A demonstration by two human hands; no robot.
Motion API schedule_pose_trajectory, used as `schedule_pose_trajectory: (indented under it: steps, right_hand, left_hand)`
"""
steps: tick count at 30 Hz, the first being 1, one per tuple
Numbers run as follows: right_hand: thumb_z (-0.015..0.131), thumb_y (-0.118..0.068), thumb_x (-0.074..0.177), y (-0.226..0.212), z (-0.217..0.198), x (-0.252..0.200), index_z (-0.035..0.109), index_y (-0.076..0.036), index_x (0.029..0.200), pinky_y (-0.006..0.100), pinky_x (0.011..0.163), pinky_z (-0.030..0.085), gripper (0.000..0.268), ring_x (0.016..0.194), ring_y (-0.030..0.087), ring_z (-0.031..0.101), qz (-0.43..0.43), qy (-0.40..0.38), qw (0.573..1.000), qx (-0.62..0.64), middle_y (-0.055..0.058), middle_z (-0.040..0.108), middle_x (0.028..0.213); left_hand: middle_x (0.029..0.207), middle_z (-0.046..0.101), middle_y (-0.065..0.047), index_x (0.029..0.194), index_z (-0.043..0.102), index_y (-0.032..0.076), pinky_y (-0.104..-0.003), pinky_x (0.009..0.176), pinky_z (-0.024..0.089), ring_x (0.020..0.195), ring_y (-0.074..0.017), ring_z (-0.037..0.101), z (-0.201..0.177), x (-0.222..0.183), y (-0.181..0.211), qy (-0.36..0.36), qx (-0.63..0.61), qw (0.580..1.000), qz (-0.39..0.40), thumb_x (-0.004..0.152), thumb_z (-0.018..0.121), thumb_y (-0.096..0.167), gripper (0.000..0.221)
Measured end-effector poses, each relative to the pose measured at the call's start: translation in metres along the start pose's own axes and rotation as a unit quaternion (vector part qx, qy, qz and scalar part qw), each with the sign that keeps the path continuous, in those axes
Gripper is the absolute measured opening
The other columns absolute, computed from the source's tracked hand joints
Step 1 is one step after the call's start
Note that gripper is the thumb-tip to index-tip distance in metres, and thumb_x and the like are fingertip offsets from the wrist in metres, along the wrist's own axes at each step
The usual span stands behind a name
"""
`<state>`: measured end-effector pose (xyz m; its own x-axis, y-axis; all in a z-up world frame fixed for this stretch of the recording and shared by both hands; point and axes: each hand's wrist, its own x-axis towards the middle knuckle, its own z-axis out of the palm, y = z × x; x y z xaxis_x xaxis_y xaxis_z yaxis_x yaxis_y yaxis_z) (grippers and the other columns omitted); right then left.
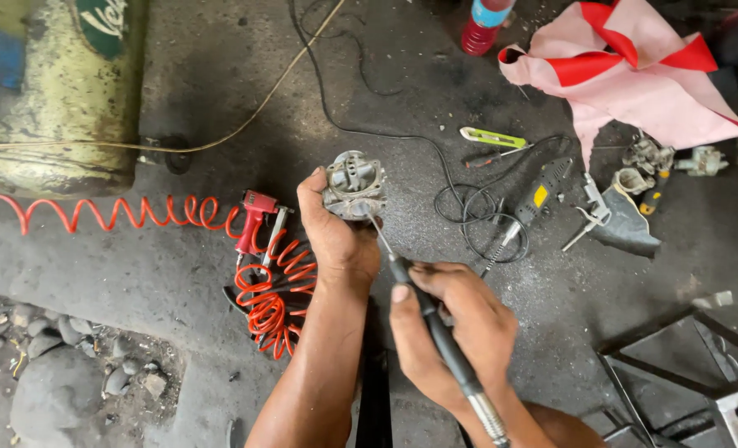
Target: Repairing and inspecting a motorcycle carburetor using a screwdriver
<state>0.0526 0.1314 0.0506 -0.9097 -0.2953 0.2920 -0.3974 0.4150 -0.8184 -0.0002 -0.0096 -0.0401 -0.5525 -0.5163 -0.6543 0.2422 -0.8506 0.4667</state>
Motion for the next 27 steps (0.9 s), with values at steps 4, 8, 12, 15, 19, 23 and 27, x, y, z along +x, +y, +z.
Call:
schedule_pose_trajectory:
  steps: [4,8,12,15,19,23,27]
  right_hand:
    - [0.068,-0.013,0.088,0.004,0.000,-0.006,0.065,-0.004,0.091,0.031,0.079,0.060,0.010,0.089,0.025,0.077,-0.024,-0.001,1.000,-0.010,0.012,0.077,0.095]
    - [0.069,-0.014,0.089,0.005,0.007,-0.003,0.066,-0.002,0.089,0.032,0.082,0.061,0.013,0.087,0.027,0.077,-0.040,0.013,0.999,0.006,0.014,0.076,0.094]
    - [0.071,-0.012,0.087,0.006,0.011,0.001,0.067,-0.002,0.092,0.032,0.082,0.061,0.011,0.092,0.025,0.077,-0.036,0.008,0.999,-0.012,0.014,0.076,0.099]
    - [0.071,-0.011,0.088,0.006,0.013,0.002,0.067,-0.002,0.094,0.031,0.082,0.062,0.012,0.094,0.025,0.077,-0.036,0.004,0.999,-0.002,0.017,0.076,0.102]
    - [0.071,-0.013,0.089,0.006,0.014,0.003,0.069,-0.004,0.097,0.030,0.078,0.061,0.012,0.094,0.023,0.076,-0.025,-0.009,1.000,-0.014,0.015,0.075,0.103]
    - [0.071,-0.018,0.089,0.010,0.017,0.000,0.066,-0.007,0.098,0.028,0.070,0.057,0.015,0.091,0.021,0.075,0.010,-0.020,1.000,0.006,0.012,0.075,0.102]
    - [0.070,-0.017,0.089,0.012,0.016,0.002,0.066,-0.005,0.094,0.027,0.065,0.054,0.014,0.092,0.020,0.076,0.024,-0.015,0.999,0.017,0.012,0.076,0.100]
  left_hand:
    - [0.072,0.069,-0.003,0.082,0.067,0.014,-0.032,0.054,0.045,0.060,-0.0195,0.062,-0.002,0.005,0.002,-0.008,-0.035,0.999,0.008,0.084,0.057,0.041,0.029]
    - [0.071,0.069,-0.004,0.082,0.068,0.013,-0.033,0.054,0.046,0.058,-0.0198,0.061,0.006,-0.006,0.002,0.000,-0.035,0.999,-0.008,0.085,0.056,0.040,0.030]
    - [0.074,0.068,-0.004,0.087,0.068,0.011,-0.032,0.056,0.046,0.061,-0.0186,0.061,0.013,-0.014,0.001,0.048,0.017,0.998,0.023,0.086,0.057,0.037,0.028]
    - [0.080,0.068,-0.004,0.097,0.068,0.012,-0.031,0.058,0.045,0.066,-0.0175,0.061,0.014,-0.015,0.000,0.075,0.057,0.995,0.040,0.085,0.059,0.035,0.028]
    - [0.082,0.068,-0.006,0.104,0.070,0.009,-0.033,0.059,0.047,0.068,-0.0192,0.062,0.017,-0.019,0.001,0.083,0.085,0.992,0.051,0.083,0.058,0.032,0.034]
    - [0.083,0.068,-0.007,0.106,0.071,0.004,-0.033,0.060,0.048,0.070,-0.0198,0.062,0.016,-0.015,0.001,0.091,0.072,0.991,0.064,0.084,0.059,0.029,0.035]
    - [0.082,0.067,-0.007,0.102,0.070,0.007,-0.033,0.061,0.048,0.068,-0.0196,0.061,0.022,-0.021,0.007,0.117,0.074,0.989,0.051,0.083,0.063,0.028,0.030]
